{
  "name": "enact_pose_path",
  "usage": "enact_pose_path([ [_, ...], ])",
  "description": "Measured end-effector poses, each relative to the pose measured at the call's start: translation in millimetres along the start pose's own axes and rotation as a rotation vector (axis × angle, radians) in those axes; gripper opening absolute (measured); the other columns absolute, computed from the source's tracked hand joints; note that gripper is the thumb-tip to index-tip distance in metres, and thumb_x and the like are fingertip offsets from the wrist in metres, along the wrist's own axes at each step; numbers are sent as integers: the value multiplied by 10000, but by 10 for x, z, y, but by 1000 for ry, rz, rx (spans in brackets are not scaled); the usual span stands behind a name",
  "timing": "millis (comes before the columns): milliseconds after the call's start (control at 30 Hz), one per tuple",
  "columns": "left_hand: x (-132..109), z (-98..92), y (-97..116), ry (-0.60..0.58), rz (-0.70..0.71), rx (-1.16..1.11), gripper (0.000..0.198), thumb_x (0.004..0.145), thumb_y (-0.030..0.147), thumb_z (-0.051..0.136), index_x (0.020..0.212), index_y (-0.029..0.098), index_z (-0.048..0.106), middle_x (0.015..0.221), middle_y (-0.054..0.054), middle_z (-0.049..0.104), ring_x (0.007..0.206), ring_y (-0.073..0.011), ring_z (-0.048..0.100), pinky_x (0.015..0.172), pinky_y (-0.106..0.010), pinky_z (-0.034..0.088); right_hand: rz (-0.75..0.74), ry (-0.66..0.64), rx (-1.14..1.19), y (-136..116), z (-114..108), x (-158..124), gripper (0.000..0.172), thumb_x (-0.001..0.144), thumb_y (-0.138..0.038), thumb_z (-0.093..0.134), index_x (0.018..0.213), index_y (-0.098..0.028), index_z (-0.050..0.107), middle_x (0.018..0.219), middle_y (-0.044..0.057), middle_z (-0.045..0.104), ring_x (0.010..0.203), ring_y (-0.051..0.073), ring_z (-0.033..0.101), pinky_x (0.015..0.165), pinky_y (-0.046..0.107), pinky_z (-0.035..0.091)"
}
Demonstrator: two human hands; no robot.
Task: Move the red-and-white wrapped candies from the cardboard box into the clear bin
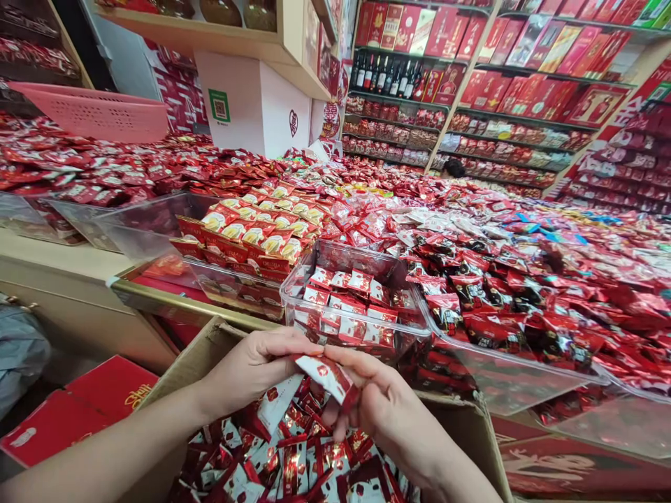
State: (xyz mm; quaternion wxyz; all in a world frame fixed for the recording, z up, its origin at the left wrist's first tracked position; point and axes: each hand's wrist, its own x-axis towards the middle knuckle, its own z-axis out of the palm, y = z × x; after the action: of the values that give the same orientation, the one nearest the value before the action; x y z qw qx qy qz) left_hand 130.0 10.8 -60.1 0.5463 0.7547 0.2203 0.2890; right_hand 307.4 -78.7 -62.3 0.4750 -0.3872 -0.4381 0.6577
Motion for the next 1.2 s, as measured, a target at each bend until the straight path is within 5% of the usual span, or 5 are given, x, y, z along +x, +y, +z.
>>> enact_pose_path([
  [233,-15,56,-24,32,-157,-48,398,774,279,496,1166,217,460,911,-30,582,759,-117,534,675,-230,417,-2,164,58,43,94,41,292,672,-210,673,893,-201,483,760,-5,601,689,119,555,666,271,410],
  [433,-70,-12,63,-561,-334,-54,177,726,291,541,787,138,607,638,26,521,554,-65,422,505,-171,323,-39,188,-96,85,53,57,262,640,-241,696,776,-176,482,715,-9,604,617,100,529,580,230,405],
  [800,-62,56,41,-381,-314,-153,366,784,409,439,540,148,362,512,64,255,458,-45,192,422,-200,154,-77,284,-136,83,150,63,276,670,-332,655,818,-171,488,706,30,621,641,137,567,618,274,449],
  [1033,-81,120,31,-317,-244,-499,457,666,499,573,921,120,552,811,-21,540,736,-107,462,706,-227,340,-753,397,-1259,140,8,24,247,724,-112,548,947,-213,519,928,69,588,863,201,541,727,345,464],
  [1200,-75,180,119,-167,-376,-604,343,773,428,469,744,98,556,694,-12,541,619,-79,445,610,-204,337,-894,337,-1438,92,39,24,281,720,-104,547,983,-187,492,973,111,568,938,238,502,748,413,464],
])
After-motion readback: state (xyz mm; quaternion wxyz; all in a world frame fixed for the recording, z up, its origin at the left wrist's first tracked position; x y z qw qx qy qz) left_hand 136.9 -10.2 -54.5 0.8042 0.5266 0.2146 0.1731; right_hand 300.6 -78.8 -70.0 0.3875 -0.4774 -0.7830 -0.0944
